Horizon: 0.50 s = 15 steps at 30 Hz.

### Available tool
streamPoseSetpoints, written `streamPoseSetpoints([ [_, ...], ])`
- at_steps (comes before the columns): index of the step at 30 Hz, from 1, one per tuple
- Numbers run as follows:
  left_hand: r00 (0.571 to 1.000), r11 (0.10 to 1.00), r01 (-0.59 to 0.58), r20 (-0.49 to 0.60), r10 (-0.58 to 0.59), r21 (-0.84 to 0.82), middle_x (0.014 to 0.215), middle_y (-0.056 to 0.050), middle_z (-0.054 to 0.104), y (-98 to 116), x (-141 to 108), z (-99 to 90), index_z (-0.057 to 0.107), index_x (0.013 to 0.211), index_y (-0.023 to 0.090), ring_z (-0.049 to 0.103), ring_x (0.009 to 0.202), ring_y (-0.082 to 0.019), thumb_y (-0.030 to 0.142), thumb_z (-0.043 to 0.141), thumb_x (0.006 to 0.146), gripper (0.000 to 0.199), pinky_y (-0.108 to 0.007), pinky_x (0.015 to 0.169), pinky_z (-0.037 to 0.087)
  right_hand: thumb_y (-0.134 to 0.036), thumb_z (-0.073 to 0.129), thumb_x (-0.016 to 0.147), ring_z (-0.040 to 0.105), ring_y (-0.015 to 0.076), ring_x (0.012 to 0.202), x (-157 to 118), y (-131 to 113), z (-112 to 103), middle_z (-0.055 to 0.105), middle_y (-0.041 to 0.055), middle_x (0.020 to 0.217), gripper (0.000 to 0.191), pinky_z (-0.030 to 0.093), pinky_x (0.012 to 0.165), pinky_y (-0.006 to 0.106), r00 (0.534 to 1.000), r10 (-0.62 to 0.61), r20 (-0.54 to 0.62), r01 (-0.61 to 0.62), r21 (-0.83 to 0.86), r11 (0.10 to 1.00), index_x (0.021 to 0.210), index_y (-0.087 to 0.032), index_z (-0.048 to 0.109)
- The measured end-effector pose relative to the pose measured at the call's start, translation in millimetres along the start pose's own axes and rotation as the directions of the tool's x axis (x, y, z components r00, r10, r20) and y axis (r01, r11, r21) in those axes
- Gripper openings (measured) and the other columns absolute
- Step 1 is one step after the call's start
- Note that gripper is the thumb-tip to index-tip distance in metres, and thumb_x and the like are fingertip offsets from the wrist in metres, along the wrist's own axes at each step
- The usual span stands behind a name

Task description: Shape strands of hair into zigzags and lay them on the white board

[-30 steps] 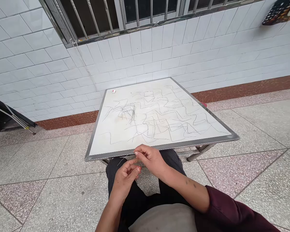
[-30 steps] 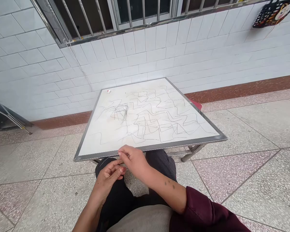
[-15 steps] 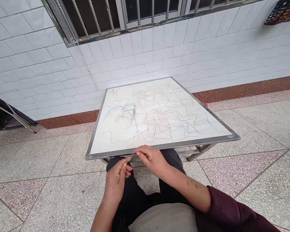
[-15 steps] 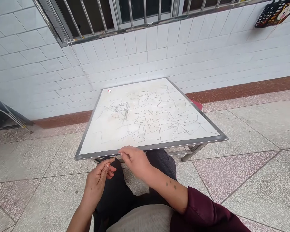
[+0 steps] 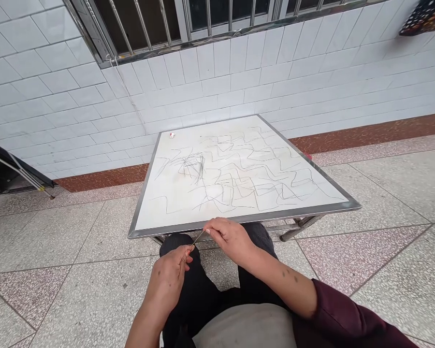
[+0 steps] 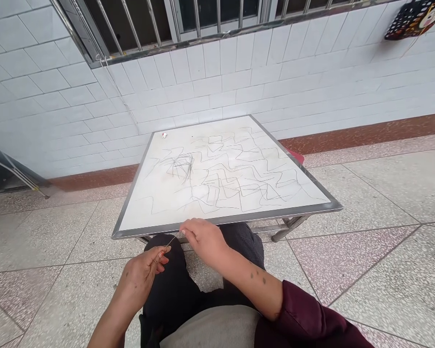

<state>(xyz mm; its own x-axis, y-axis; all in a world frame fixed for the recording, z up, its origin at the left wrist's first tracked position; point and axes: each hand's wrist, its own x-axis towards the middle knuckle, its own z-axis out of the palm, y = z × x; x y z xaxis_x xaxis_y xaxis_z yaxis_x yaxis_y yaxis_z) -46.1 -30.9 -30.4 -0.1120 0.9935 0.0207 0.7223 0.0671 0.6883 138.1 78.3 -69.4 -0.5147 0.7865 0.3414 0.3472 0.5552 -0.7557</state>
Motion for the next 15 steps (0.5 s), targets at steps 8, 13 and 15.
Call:
streamPoseSetpoints([
  [8, 0.911, 0.956, 0.219, -0.310, -0.272, -0.197, 0.090, -0.007, 0.075, -26.5, -4.7, -9.5, 0.070, 0.112, 0.020, 0.070, 0.076, -0.024, 0.055, 0.045, 0.090, 0.048, -0.038, 0.074, 0.057, -0.027, 0.045, 0.092, 0.055, 0.0166, 0.067, 4.5, 2.6, -26.6, 0.062, -0.0006, 0.075, 0.018, 0.040, 0.063, 0.028, 0.970, 0.174, -0.167, -0.160, 0.092, 0.983, 0.088, -0.024, 0.062],
  [13, 0.899, 0.932, 0.062, -0.387, -0.208, -0.357, 0.107, -0.007, 0.074, -10.8, -0.8, -1.1, 0.064, 0.125, 0.024, 0.070, 0.095, -0.024, 0.051, 0.062, 0.084, 0.050, -0.036, 0.088, 0.054, -0.025, 0.046, 0.093, 0.053, 0.0151, 0.064, -0.5, -7.6, -17.2, 0.059, -0.0015, 0.071, 0.017, 0.037, 0.061, 0.027, 0.988, 0.114, -0.104, -0.103, 0.107, 0.989, 0.085, -0.024, 0.061],
  [15, 0.912, 0.921, 0.028, -0.367, -0.183, -0.389, 0.108, -0.007, 0.073, -1.0, 2.0, 6.0, 0.063, 0.126, 0.024, 0.069, 0.097, -0.024, 0.047, 0.068, 0.081, 0.051, -0.036, 0.090, 0.054, -0.024, 0.047, 0.092, 0.053, 0.0148, 0.064, -1.7, -11.4, -13.2, 0.059, -0.0016, 0.070, 0.016, 0.038, 0.061, 0.026, 0.990, 0.095, -0.100, -0.086, 0.095, 0.992, 0.085, -0.023, 0.062],
])
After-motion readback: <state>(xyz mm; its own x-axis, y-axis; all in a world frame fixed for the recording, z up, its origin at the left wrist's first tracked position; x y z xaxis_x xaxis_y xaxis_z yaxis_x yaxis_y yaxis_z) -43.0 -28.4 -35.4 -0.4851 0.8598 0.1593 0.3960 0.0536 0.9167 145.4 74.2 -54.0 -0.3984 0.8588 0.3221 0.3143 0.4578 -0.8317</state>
